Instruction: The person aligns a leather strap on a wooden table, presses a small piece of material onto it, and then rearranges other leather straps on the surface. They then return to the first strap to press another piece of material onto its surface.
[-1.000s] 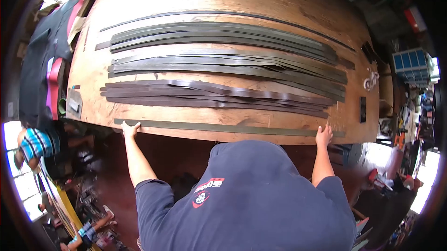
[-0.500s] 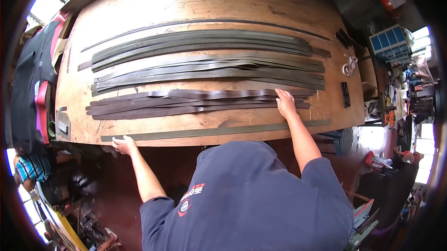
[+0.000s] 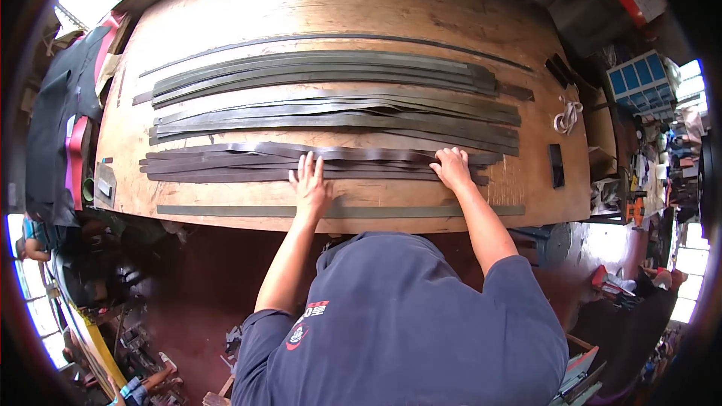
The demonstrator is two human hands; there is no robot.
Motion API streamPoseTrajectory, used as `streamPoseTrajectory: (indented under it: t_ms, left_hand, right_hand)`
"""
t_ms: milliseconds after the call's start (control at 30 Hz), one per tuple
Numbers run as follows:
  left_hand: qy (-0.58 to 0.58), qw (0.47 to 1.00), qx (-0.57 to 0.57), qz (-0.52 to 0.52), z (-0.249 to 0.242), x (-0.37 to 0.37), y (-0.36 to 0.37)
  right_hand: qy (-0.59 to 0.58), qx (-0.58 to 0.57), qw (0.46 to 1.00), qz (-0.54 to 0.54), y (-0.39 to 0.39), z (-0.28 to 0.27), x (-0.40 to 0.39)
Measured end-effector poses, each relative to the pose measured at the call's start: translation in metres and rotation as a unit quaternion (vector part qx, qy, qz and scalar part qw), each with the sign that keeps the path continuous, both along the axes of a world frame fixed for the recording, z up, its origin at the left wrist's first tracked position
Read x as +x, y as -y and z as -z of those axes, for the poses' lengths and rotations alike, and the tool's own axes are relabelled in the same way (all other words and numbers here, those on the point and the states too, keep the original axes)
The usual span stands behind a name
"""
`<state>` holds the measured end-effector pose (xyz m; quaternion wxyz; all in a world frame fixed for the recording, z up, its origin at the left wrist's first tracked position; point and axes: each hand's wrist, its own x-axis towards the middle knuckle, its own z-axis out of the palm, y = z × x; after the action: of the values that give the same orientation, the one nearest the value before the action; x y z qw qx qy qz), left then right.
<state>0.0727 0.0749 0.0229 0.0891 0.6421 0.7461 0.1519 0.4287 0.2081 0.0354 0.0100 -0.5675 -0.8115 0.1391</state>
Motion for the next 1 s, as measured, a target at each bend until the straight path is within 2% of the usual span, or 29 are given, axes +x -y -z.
streamPoseTrajectory:
  t_ms: [67,100,200,267,333,400,433,500,533,567,600,667,700,733,767,800,833,867,900,933,967,1000]
  left_hand:
    - [-0.006,1.000,0.002,0.009,0.002,0.020,-0.018]
    - [-0.007,1.000,0.006,0.014,0.005,0.030,-0.026]
    - [-0.007,0.998,-0.059,-0.018,0.016,0.037,-0.038]
    - [-0.018,0.997,-0.069,-0.038,0.024,0.040,-0.039]
    - [-0.017,0.995,-0.087,-0.052,0.022,0.044,-0.039]
    - [-0.020,0.992,-0.110,-0.065,0.021,0.046,-0.040]
    - [-0.034,0.990,-0.113,-0.070,0.019,0.050,-0.042]
    - [-0.052,0.988,-0.116,-0.086,0.008,0.058,-0.044]
    - [-0.083,0.983,-0.125,-0.104,-0.004,0.069,-0.047]
    - [-0.114,0.977,-0.134,-0.122,-0.012,0.078,-0.050]
    - [-0.064,0.989,-0.083,-0.103,-0.011,0.085,-0.051]
    - [-0.014,0.998,0.001,-0.057,-0.026,0.117,-0.055]
    - [0.068,0.996,0.053,-0.009,-0.043,0.136,-0.059]
    - [0.117,0.989,0.084,0.038,-0.048,0.152,-0.060]
    - [0.137,0.984,0.094,0.063,-0.070,0.172,-0.061]
    - [0.164,0.976,0.126,0.064,-0.086,0.186,-0.065]
    - [0.187,0.967,0.162,0.058,-0.073,0.182,-0.074]
    - [0.211,0.956,0.198,0.053,-0.062,0.172,-0.082]
    - [0.301,0.939,0.167,0.008,-0.074,0.162,-0.082]
    - [0.390,0.910,0.136,-0.036,-0.086,0.149,-0.081]
    - [0.427,0.881,0.184,-0.084,-0.083,0.133,-0.083]
    - [0.360,0.902,0.222,-0.083,-0.087,0.112,-0.082]
  right_hand:
    - [0.006,0.045,0.999,-0.020,-0.001,0.002,0.025]
    - [0.004,0.043,0.999,-0.015,-0.002,-0.001,0.038]
    - [0.095,0.008,0.995,0.009,-0.011,-0.013,0.081]
    - [0.084,0.005,0.996,0.026,-0.019,-0.013,0.122]
    - [0.023,-0.046,0.998,0.043,-0.028,-0.028,0.151]
    - [-0.053,-0.056,0.997,0.026,-0.037,-0.024,0.179]
    - [-0.057,-0.056,0.997,0.021,-0.042,-0.038,0.177]
    - [-0.130,-0.183,0.974,0.003,-0.051,-0.080,0.171]
    - [-0.135,-0.184,0.974,-0.007,-0.053,-0.100,0.163]
    - [-0.212,-0.253,0.944,-0.023,-0.052,-0.121,0.153]
    - [-0.285,-0.322,0.902,-0.041,-0.051,-0.142,0.140]
    - [-0.311,-0.347,0.879,-0.098,-0.050,-0.185,0.109]
    - [-0.332,-0.368,0.856,-0.144,-0.049,-0.199,0.091]
    - [-0.336,-0.370,0.852,-0.158,-0.047,-0.205,0.069]
    - [-0.364,-0.347,0.837,-0.216,-0.045,-0.210,0.047]
    - [-0.390,-0.324,0.818,-0.271,-0.042,-0.214,0.026]
    - [-0.392,-0.326,0.814,-0.280,-0.039,-0.217,0.006]
    - [-0.429,-0.346,0.777,-0.305,-0.036,-0.221,-0.013]
    - [-0.464,-0.366,0.738,-0.327,-0.035,-0.224,-0.028]
    - [-0.478,-0.370,0.726,-0.326,-0.035,-0.221,-0.039]
    - [-0.484,-0.377,0.734,-0.293,-0.039,-0.208,-0.049]
    - [-0.487,-0.382,0.741,-0.260,-0.044,-0.193,-0.059]
